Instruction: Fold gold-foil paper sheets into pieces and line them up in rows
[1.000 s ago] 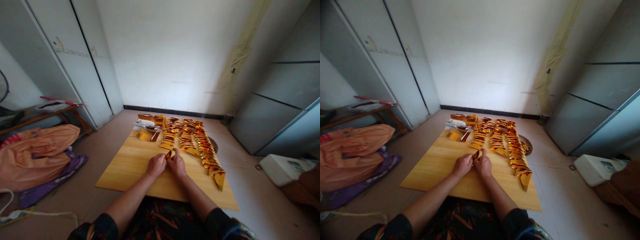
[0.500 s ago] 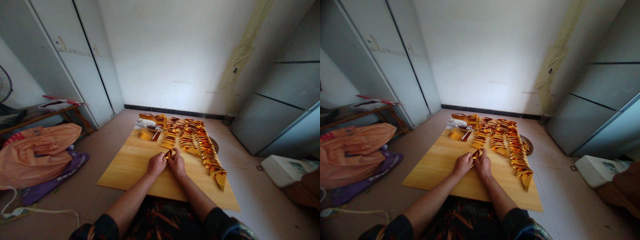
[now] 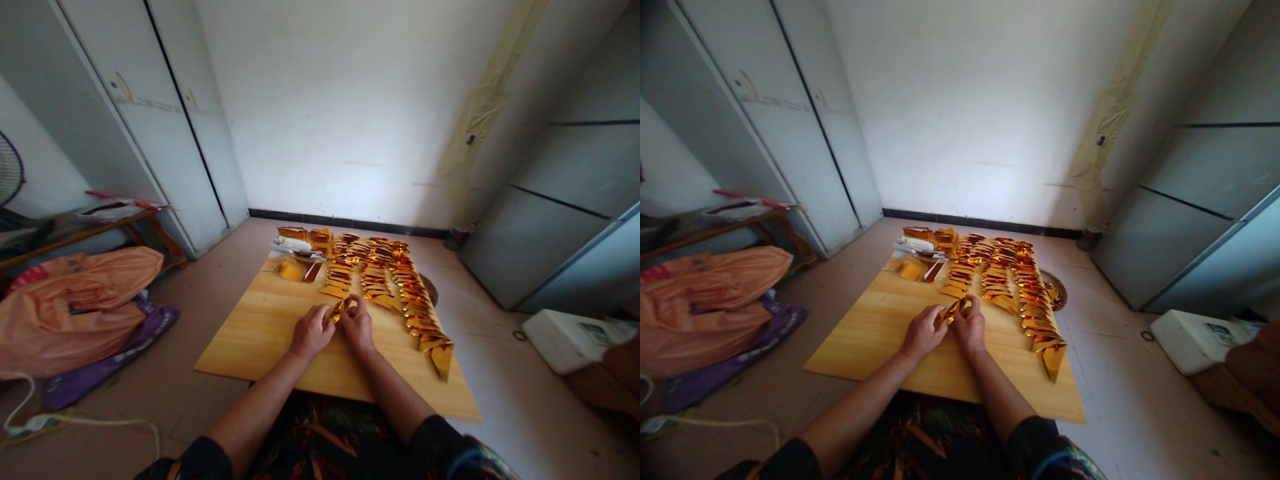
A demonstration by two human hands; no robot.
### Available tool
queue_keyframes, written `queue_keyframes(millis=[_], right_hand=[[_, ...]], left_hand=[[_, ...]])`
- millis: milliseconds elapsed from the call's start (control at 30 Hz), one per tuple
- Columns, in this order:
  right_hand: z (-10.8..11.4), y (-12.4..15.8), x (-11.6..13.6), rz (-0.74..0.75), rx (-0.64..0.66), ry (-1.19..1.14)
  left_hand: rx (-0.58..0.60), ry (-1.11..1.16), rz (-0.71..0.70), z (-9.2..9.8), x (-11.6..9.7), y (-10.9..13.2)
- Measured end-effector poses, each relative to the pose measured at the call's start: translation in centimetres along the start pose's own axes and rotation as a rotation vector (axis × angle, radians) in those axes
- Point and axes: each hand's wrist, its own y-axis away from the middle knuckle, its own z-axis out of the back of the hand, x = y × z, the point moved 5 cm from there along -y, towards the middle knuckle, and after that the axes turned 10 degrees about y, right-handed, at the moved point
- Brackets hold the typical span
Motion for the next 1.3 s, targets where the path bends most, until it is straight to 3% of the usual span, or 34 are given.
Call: queue_keyframes(millis=[167,267,600,933,1133,1300], right_hand=[[-0.4,0.1,-0.3,-0.033,0.063,-0.211],[-0.5,0.2,-0.1,-0.053,0.068,-0.219],[-0.6,0.1,-0.2,-0.093,0.049,-0.275],[0.0,0.3,0.3,-0.116,0.108,-0.26],[1.0,-0.1,-0.8,-0.075,0.066,-0.125],[0.7,-0.3,-0.9,-0.073,0.07,-0.237]], left_hand=[[-0.001,0.022,0.071,-0.1,0.2,-0.1],[-0.03,0.05,0.096,-0.1,0.3,-0.2],[-0.11,0.171,-0.054,-0.1,0.2,0.0],[-0.171,0.28,0.018,0.0,0.9,-0.5],[-0.181,0.329,0.036,-0.1,1.2,-0.7],[-0.163,0.354,0.026,-0.1,1.2,-0.7]])
